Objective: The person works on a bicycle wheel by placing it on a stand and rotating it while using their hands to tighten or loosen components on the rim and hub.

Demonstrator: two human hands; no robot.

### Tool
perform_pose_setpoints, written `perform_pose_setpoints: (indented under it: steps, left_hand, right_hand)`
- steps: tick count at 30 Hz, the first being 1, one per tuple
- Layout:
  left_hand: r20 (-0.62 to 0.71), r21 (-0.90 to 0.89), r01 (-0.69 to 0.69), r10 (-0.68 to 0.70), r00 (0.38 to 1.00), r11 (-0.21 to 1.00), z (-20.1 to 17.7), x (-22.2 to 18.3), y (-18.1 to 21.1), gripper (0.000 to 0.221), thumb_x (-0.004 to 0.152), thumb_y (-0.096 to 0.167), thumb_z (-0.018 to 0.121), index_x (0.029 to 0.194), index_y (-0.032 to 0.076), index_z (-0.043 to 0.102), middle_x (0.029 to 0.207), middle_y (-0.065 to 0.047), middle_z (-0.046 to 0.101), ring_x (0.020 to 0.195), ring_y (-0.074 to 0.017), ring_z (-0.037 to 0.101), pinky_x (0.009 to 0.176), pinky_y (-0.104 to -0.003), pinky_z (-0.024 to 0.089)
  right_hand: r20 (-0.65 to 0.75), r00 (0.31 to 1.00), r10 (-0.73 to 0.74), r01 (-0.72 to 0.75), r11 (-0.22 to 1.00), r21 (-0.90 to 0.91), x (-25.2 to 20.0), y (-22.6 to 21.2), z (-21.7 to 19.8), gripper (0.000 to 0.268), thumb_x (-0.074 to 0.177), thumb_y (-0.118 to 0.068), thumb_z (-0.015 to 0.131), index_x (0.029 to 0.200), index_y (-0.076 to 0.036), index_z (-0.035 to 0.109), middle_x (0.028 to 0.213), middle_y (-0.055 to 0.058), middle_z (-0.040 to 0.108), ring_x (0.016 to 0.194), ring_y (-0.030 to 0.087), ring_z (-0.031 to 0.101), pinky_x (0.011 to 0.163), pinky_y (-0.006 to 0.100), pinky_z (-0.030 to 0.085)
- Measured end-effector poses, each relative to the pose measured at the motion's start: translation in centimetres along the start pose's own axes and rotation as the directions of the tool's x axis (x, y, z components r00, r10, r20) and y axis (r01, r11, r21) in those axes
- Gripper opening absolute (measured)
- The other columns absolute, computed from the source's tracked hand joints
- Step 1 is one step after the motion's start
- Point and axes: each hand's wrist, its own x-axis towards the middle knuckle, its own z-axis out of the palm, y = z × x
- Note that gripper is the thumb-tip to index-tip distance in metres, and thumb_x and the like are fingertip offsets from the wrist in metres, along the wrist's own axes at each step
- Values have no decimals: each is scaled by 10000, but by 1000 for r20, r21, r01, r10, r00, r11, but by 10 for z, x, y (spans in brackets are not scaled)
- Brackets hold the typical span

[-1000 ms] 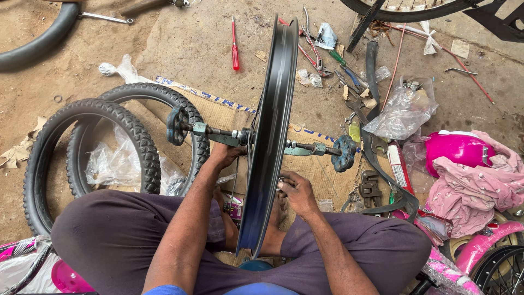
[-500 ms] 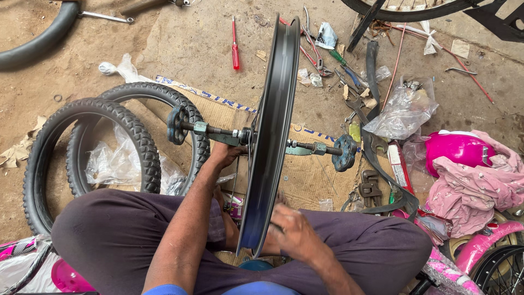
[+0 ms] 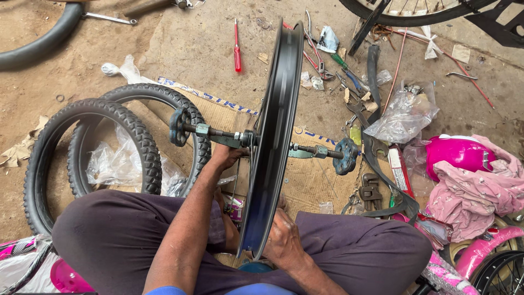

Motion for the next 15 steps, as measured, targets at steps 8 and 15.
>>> perform_pose_setpoints:
  steps: [8, 15]
  left_hand:
    - [13, -53, 21, -20, 1000, 998, 2, 0, -1, 326, 839, 207, 813, 1103, 48, 705, 1014, -96, 738, 965, -226, 682, 848, -389, 568]
    - [22, -7, 52, -52, 998, 999, -3, -5, 13, 344, 803, 246, 846, 1061, 47, 737, 987, -101, 755, 947, -235, 693, 827, -397, 569]
  right_hand:
    - [-11, 999, 51, -51, 999, 20, 1, 0, 0, 143, 723, -13, 731, 680, -18, 594, 739, 90, 551, 723, 221, 636, 591, 339, 588]
    - [-33, 999, 12, -10, 998, 55, -11, 7, 14, 214, 820, -13, 724, 656, -45, 591, 715, 54, 540, 727, 169, 643, 590, 293, 604]
